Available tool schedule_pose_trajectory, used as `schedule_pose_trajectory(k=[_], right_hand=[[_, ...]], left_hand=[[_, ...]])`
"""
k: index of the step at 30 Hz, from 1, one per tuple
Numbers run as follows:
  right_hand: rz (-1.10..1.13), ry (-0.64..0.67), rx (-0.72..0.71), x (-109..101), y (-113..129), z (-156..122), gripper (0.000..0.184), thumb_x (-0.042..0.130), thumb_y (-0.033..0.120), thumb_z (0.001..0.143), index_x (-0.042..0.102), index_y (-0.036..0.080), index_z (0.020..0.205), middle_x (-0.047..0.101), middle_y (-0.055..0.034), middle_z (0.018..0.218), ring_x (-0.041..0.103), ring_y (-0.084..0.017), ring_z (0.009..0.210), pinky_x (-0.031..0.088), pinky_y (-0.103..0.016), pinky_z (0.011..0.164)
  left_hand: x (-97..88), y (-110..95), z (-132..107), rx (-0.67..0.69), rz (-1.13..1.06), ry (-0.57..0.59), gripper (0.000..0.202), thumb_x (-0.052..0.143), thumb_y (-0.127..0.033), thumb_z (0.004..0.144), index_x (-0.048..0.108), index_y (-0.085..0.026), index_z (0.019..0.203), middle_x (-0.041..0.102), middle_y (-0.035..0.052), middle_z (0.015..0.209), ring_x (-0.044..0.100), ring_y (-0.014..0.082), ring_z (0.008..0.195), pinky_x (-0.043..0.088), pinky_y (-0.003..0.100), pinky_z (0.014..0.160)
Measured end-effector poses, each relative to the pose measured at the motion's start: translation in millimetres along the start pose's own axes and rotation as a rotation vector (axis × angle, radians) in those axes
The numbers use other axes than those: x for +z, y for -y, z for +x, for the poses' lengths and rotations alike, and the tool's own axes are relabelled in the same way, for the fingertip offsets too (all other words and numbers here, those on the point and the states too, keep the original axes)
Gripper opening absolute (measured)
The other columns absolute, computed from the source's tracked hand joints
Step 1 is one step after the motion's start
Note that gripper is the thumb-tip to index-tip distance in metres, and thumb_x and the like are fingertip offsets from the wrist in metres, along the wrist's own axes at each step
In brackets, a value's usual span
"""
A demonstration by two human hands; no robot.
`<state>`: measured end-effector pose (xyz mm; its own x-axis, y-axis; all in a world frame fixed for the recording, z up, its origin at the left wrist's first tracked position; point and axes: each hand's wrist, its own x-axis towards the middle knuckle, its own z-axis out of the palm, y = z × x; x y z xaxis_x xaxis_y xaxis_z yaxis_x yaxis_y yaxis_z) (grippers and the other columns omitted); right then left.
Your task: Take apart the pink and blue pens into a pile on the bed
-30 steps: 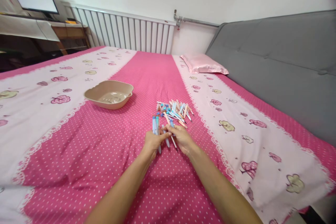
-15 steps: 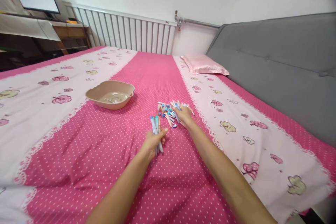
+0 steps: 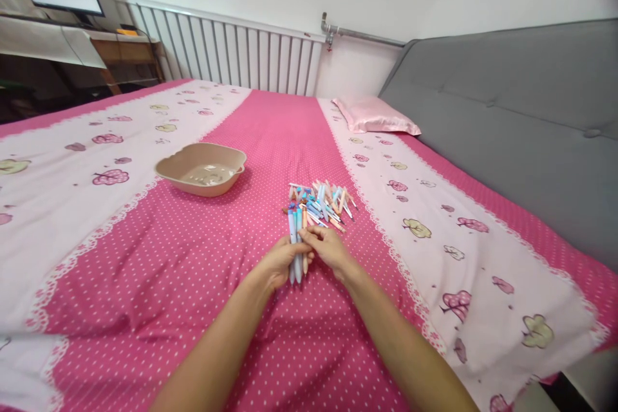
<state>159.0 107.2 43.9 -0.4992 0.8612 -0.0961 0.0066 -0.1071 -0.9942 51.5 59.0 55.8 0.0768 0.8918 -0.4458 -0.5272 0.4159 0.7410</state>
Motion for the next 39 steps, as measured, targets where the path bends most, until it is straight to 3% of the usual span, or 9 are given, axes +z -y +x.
schedule_pose_trajectory(k=[2,7,12,18,24,27,31,34,39], right_hand=[[0.073,-0.07,-0.006,1,-2,-3,0.037,0.069,0.051,0.059,0.062,0.014,0.064,0.055,0.0035,0.049,0.045,-0.008,0.041,0.036,-0.021,0.043],[0.331,-0.143,0.122,-17,2,1,0.035,0.075,0.043,0.054,0.065,0.013,0.07,0.06,0.0008,0.055,0.051,-0.009,0.046,0.041,-0.021,0.044],[0.429,-0.155,0.201,-25,5,0,0.031,0.078,0.034,0.054,0.065,0.012,0.071,0.053,0.0052,0.049,0.043,-0.003,0.042,0.035,-0.014,0.039],[0.43,-0.101,0.255,-24,8,-4,0.028,0.079,0.032,0.055,0.06,0.013,0.064,0.05,0.0066,0.047,0.039,-0.001,0.039,0.033,-0.011,0.037],[0.335,-0.089,0.236,-18,6,-5,0.03,0.077,0.037,0.056,0.06,0.012,0.059,0.051,0.0051,0.045,0.041,-0.002,0.039,0.032,-0.014,0.04],[0.296,-0.102,0.166,-18,4,-5,0.03,0.078,0.036,0.053,0.06,0.012,0.057,0.054,0.0039,0.047,0.041,-0.002,0.041,0.03,-0.016,0.042],[0.325,-0.041,0.163,-22,4,-3,0.03,0.08,0.035,0.051,0.061,0.012,0.058,0.054,0.004,0.048,0.04,-0.003,0.043,0.028,-0.017,0.044],[0.395,0.069,0.187,-26,8,-4,0.029,0.08,0.034,0.052,0.063,0.012,0.061,0.056,0.0031,0.052,0.044,-0.003,0.046,0.031,-0.017,0.046],[0.471,0.235,0.178,-31,16,-6,0.031,0.076,0.033,0.061,0.067,0.013,0.083,0.059,0.0018,0.058,0.051,-0.006,0.051,0.036,-0.018,0.05]], left_hand=[[0.8,0,-1,0.007,0.018,-0.013,0.01,0.053,0.0,0.072,0.057,-0.01,0.072,0.061,0.0027,0.049,0.054,0.0091,0.037,0.042,0.016,0.038],[3.3,1,0,0.031,-0.017,0.028,0.014,0.054,0.0,0.073,0.062,-0.007,0.083,0.069,0.0099,0.069,0.067,0.0143,0.065,0.053,0.022,0.067],[0.1,5,5,0.117,0.09,0.008,0.008,0.066,-0.01,0.068,0.062,-0.008,0.074,0.064,0.0042,0.057,0.059,0.0103,0.05,0.047,0.018,0.05],[-1.6,4,3,0.191,0.147,-0.085,0.025,0.077,-0.026,0.056,0.058,-0.011,0.063,0.047,-0.0067,0.037,0.038,0.0025,0.032,0.026,0.013,0.033],[6.3,5,-1,0.287,0.288,-0.074,0.034,0.083,-0.029,0.043,0.062,-0.01,0.062,0.055,-0.0031,0.042,0.04,0.0034,0.032,0.026,0.016,0.033],[4.9,9,0,0.265,0.254,-0.087,0.032,0.081,-0.03,0.046,0.057,-0.012,0.054,0.047,-0.0058,0.034,0.036,0.0036,0.028,0.022,0.016,0.031],[1.6,8,0,0.158,0.167,0.012,0.026,0.075,-0.026,0.058,0.055,-0.012,0.051,0.039,-0.0065,0.029,0.034,0.0029,0.027,0.019,0.015,0.031],[2.6,3,-3,0.084,0.134,0.079,0.018,0.069,-0.024,0.067,0.061,-0.01,0.059,0.041,-0.0056,0.031,0.033,0.0023,0.028,0.021,0.014,0.032],[5.4,-3,-7,0.028,0.027,0.129,0.014,0.061,-0.017,0.074,0.064,-0.008,0.064,0.052,-0.0014,0.041,0.029,0.0002,0.03,0.022,0.013,0.033]])
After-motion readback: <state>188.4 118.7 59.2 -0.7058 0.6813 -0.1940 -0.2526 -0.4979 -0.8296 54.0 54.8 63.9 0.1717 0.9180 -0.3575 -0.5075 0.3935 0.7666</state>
